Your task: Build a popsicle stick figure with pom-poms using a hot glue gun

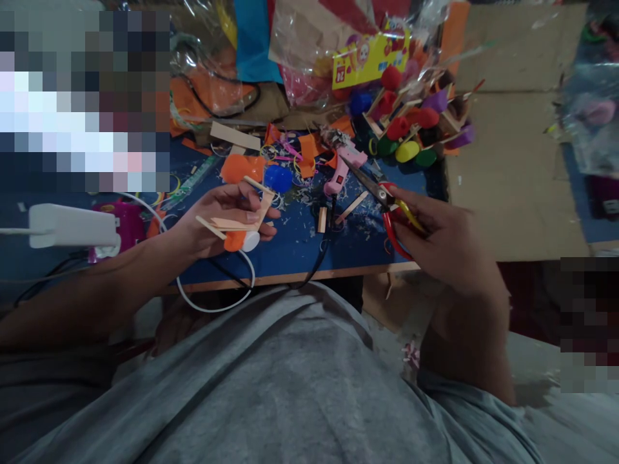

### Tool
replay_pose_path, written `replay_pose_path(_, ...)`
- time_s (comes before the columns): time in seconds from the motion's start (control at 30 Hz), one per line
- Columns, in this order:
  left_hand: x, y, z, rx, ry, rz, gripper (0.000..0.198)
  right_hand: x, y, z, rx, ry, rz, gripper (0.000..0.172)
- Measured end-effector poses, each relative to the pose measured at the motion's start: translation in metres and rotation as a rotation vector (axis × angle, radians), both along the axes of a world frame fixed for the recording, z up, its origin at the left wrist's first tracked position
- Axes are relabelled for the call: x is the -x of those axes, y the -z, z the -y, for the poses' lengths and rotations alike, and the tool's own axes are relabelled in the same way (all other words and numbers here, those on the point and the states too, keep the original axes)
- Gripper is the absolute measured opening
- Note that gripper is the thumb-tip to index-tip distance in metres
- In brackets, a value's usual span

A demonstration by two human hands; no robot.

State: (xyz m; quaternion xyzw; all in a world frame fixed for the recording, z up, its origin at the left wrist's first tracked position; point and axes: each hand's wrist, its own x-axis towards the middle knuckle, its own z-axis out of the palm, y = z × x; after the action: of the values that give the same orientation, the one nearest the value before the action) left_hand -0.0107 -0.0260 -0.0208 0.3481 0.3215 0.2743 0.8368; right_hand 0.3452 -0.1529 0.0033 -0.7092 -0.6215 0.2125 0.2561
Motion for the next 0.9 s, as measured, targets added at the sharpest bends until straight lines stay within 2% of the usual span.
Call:
replay_pose_path(0.1, -0.001, 0.000, 0.000, -0.009, -0.017, 0.006, 0.040, 0.001, 0.006, -0.006, -0.035, 0.043, 0.241, 0.052)
replay_pose_path(0.37, -0.001, 0.000, -0.001, -0.007, -0.010, -0.035, 0.034, 0.016, 0.013, -0.012, -0.067, 0.111, 0.370, 0.046)
replay_pose_path(0.47, 0.000, 0.001, -0.001, -0.006, -0.007, -0.030, 0.033, 0.020, 0.009, -0.010, -0.101, 0.069, 0.448, 0.047)
replay_pose_path(0.57, 0.000, 0.001, -0.002, 0.000, 0.005, -0.028, 0.036, 0.022, 0.002, -0.009, -0.049, 0.049, 0.459, 0.046)
replay_pose_path(0.7, 0.000, 0.001, -0.001, -0.004, 0.011, -0.021, 0.038, 0.036, -0.013, -0.011, -0.061, 0.040, 0.524, 0.033)
replay_pose_path(0.77, -0.001, 0.000, -0.001, -0.023, 0.013, -0.025, 0.037, 0.053, -0.019, -0.018, -0.155, -0.013, 0.431, 0.030)
replay_pose_path(0.83, -0.002, -0.001, 0.000, -0.053, 0.011, -0.031, 0.036, 0.076, -0.020, -0.028, -0.207, -0.109, 0.171, 0.026)
replay_pose_path(0.9, -0.003, -0.001, 0.000, -0.095, 0.002, -0.028, 0.035, 0.100, -0.015, -0.041, -0.021, -0.234, -0.144, 0.029)
